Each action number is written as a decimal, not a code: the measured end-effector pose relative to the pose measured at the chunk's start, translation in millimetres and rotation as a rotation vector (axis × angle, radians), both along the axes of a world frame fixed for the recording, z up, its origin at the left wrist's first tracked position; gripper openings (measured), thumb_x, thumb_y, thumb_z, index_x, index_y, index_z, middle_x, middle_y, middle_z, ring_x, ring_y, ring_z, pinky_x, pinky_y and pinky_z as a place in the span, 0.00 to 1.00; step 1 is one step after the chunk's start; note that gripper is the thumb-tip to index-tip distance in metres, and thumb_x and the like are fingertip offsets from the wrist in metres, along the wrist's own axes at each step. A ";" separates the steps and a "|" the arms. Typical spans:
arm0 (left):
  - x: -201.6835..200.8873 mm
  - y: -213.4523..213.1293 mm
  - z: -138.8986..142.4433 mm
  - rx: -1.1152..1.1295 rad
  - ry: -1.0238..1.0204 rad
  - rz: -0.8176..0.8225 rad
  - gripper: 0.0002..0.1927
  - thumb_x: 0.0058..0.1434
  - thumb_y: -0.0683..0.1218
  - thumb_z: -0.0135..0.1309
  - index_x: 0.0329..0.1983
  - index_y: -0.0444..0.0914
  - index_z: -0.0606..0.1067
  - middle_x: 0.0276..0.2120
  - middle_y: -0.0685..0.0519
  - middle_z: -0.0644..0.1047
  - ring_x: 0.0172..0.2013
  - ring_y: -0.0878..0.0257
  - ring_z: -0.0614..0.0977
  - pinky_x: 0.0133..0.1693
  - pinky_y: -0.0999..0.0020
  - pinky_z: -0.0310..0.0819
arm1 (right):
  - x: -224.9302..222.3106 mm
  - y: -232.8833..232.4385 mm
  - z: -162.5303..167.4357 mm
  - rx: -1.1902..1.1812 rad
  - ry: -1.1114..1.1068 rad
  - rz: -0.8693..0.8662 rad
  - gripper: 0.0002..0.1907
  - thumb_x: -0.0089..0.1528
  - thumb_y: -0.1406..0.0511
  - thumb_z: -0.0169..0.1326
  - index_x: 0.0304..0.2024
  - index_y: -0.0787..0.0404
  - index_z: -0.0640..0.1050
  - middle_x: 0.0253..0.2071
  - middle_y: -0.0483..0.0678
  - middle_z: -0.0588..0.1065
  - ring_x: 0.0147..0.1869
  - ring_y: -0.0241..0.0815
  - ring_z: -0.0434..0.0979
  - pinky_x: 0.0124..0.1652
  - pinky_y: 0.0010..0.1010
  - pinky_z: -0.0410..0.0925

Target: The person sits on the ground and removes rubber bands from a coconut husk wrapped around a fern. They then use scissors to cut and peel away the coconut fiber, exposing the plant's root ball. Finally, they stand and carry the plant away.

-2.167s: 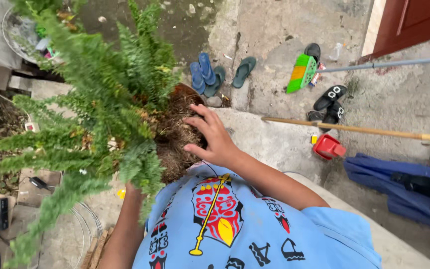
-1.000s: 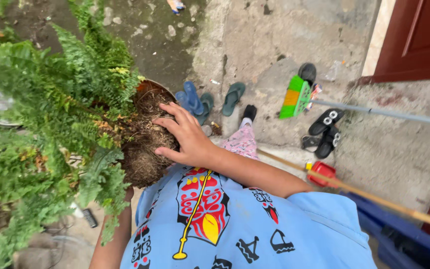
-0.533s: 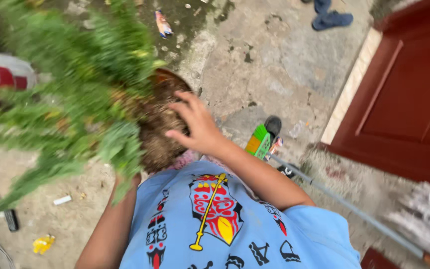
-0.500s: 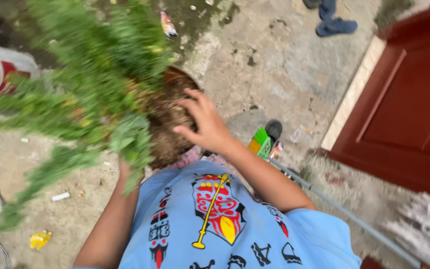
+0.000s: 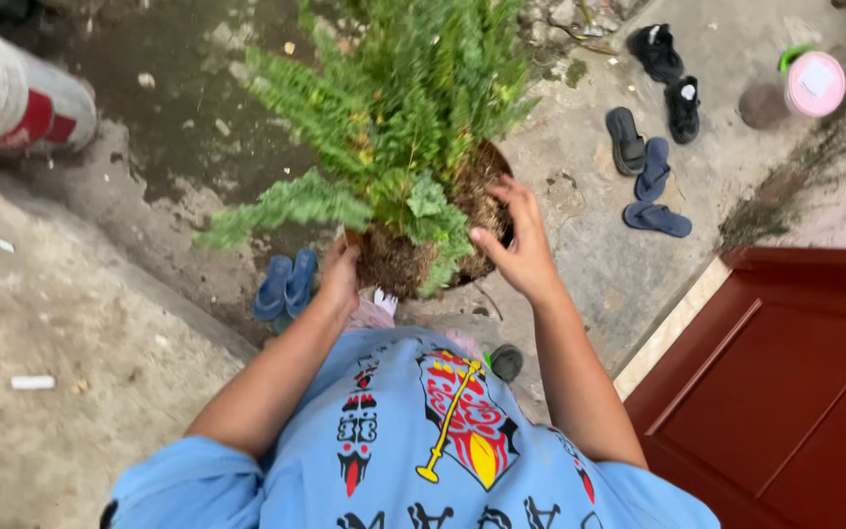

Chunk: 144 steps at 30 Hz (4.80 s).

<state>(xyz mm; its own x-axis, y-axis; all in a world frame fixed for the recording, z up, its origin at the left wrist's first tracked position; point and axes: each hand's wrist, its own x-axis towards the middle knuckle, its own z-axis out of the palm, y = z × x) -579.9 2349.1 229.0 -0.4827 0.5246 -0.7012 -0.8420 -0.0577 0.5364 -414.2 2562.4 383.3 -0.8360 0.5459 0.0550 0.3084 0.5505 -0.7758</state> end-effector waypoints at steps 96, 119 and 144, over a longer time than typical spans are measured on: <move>-333.4 -70.0 -56.0 -0.213 -0.061 1.049 0.22 0.67 0.41 0.36 0.64 0.44 0.67 0.49 0.50 0.79 0.45 0.53 0.84 0.42 0.51 0.84 | -609.3 -40.9 -59.9 0.253 -0.089 1.018 0.42 0.54 0.55 0.66 0.69 0.56 0.67 0.72 0.60 0.59 0.75 0.65 0.56 0.68 0.52 0.56; -881.7 77.9 -131.9 -0.097 0.104 0.614 0.18 0.67 0.48 0.47 0.58 0.41 0.74 0.49 0.47 0.80 0.47 0.54 0.83 0.44 0.54 0.81 | -1020.7 135.8 -108.5 0.050 -0.099 0.571 0.42 0.55 0.64 0.61 0.72 0.56 0.62 0.76 0.58 0.54 0.79 0.61 0.52 0.72 0.48 0.52; -1450.5 150.8 -200.8 0.256 -0.018 0.852 0.24 0.67 0.54 0.51 0.62 0.37 0.72 0.50 0.45 0.79 0.48 0.51 0.81 0.49 0.51 0.77 | -1646.6 251.7 -134.0 -0.128 -0.134 0.896 0.40 0.59 0.57 0.64 0.71 0.57 0.63 0.76 0.59 0.54 0.80 0.59 0.54 0.71 0.46 0.54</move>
